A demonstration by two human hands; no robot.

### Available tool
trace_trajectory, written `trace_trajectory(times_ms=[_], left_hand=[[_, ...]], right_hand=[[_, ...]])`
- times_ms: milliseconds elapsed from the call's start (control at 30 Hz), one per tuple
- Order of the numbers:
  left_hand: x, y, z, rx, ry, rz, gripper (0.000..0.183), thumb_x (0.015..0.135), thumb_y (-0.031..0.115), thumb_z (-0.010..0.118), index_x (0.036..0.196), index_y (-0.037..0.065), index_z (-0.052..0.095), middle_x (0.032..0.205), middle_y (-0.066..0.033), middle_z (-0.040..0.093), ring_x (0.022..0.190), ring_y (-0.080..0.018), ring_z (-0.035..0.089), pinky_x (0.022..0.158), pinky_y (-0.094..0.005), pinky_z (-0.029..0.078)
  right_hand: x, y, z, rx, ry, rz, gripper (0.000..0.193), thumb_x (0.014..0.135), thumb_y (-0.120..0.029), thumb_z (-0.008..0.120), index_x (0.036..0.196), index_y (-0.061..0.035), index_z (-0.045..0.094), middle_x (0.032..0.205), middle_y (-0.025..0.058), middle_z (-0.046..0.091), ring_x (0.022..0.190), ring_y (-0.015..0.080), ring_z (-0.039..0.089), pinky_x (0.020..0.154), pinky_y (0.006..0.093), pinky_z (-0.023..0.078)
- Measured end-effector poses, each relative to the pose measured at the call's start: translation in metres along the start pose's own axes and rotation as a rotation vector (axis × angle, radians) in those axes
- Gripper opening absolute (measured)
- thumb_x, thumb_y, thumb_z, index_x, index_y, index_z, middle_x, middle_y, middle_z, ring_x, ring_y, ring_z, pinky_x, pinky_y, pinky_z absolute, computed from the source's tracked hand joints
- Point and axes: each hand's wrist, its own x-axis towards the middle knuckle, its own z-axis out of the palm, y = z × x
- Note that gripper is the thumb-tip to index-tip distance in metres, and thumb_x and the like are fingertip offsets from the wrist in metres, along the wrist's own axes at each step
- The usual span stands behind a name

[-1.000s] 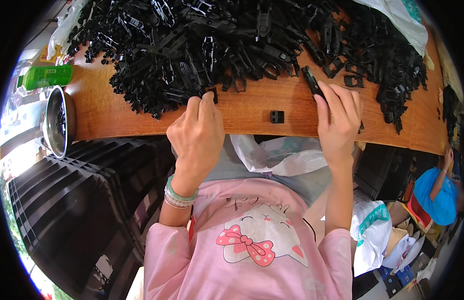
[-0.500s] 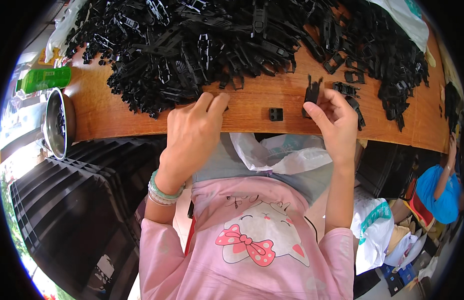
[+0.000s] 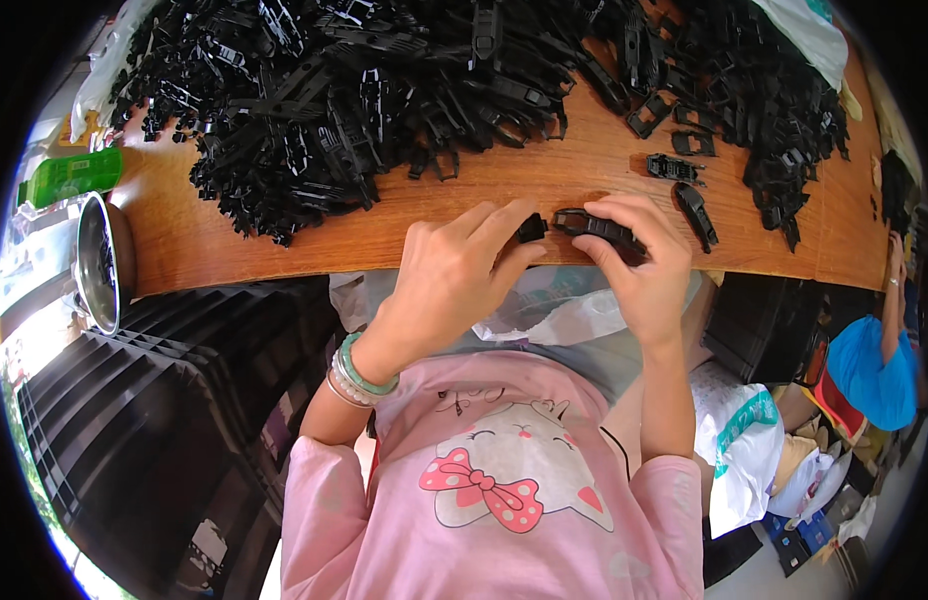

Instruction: The person assembles plastic components by fitting small plastic clips into larger plastic parts by hand and placing the assembled pieces on the table.

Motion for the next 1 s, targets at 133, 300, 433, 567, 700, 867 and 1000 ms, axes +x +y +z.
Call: trace_trajectory(times_ms=[133,300,433,567,700,867,1000], left_hand=[[-0.002,-0.005,-0.002,0.04,-0.055,0.032,0.03,0.077,0.009,0.072,0.105,0.003,0.065,0.067,-0.0078,0.058,0.052,-0.019,0.054,0.05,-0.0295,0.044],[-0.002,-0.009,0.0,-0.029,-0.038,0.039,0.03,0.077,0.008,0.071,0.106,0.003,0.065,0.07,-0.0087,0.061,0.054,-0.0215,0.055,0.05,-0.0307,0.045],[0.001,-0.007,-0.003,-0.038,-0.078,0.046,0.03,0.077,0.007,0.071,0.105,0.002,0.064,0.074,-0.0096,0.062,0.057,-0.0234,0.057,0.051,-0.0315,0.046],[0.001,-0.015,0.002,-0.108,-0.046,0.097,0.026,0.078,0.008,0.067,0.102,0.002,0.062,0.077,-0.0101,0.056,0.057,-0.0291,0.056,0.048,-0.0373,0.044],[0.004,-0.017,0.001,-0.213,-0.102,0.103,0.022,0.078,0.004,0.065,0.099,0.001,0.06,0.08,-0.0116,0.054,0.059,-0.0314,0.056,0.049,-0.039,0.045],[0.007,-0.016,-0.001,-0.221,-0.134,0.112,0.022,0.077,0.003,0.066,0.097,0.0,0.058,0.082,-0.012,0.054,0.06,-0.0323,0.056,0.049,-0.0397,0.045],[0.004,-0.015,0.002,-0.176,-0.107,0.138,0.024,0.076,0.003,0.066,0.099,0.0,0.057,0.084,-0.0115,0.055,0.062,-0.0315,0.057,0.048,-0.0384,0.045]], right_hand=[[-0.003,-0.01,-0.007,-0.171,-0.066,0.114,0.033,0.068,0.003,0.075,0.099,0.0,0.065,0.088,0.0102,0.061,0.073,0.0232,0.058,0.064,0.0321,0.046],[0.003,-0.021,-0.013,-0.039,-0.201,-0.025,0.033,0.069,0.0,0.075,0.101,0.001,0.067,0.086,0.0104,0.061,0.072,0.0193,0.059,0.062,0.0265,0.047],[0.007,-0.02,-0.015,-0.069,-0.199,-0.06,0.033,0.069,0.0,0.075,0.102,0.0008,0.067,0.084,0.0107,0.06,0.07,0.0207,0.058,0.061,0.0285,0.047],[0.012,-0.026,-0.019,-0.159,-0.314,-0.083,0.035,0.071,-0.003,0.073,0.105,-0.0001,0.063,0.084,0.0107,0.056,0.07,0.0257,0.056,0.06,0.0354,0.044],[0.021,-0.042,-0.018,-0.357,-0.399,-0.207,0.035,0.072,-0.004,0.071,0.104,0.0029,0.06,0.083,0.0111,0.054,0.071,0.0287,0.057,0.06,0.0381,0.045],[0.027,-0.045,-0.022,-0.366,-0.483,-0.138,0.034,0.071,-0.003,0.071,0.102,0.0041,0.059,0.083,0.0122,0.052,0.071,0.0297,0.057,0.059,0.0391,0.045],[0.023,-0.041,-0.019,-0.356,-0.434,-0.167,0.035,0.071,-0.003,0.071,0.103,0.003,0.059,0.081,0.012,0.052,0.068,0.0304,0.056,0.059,0.0394,0.044]])
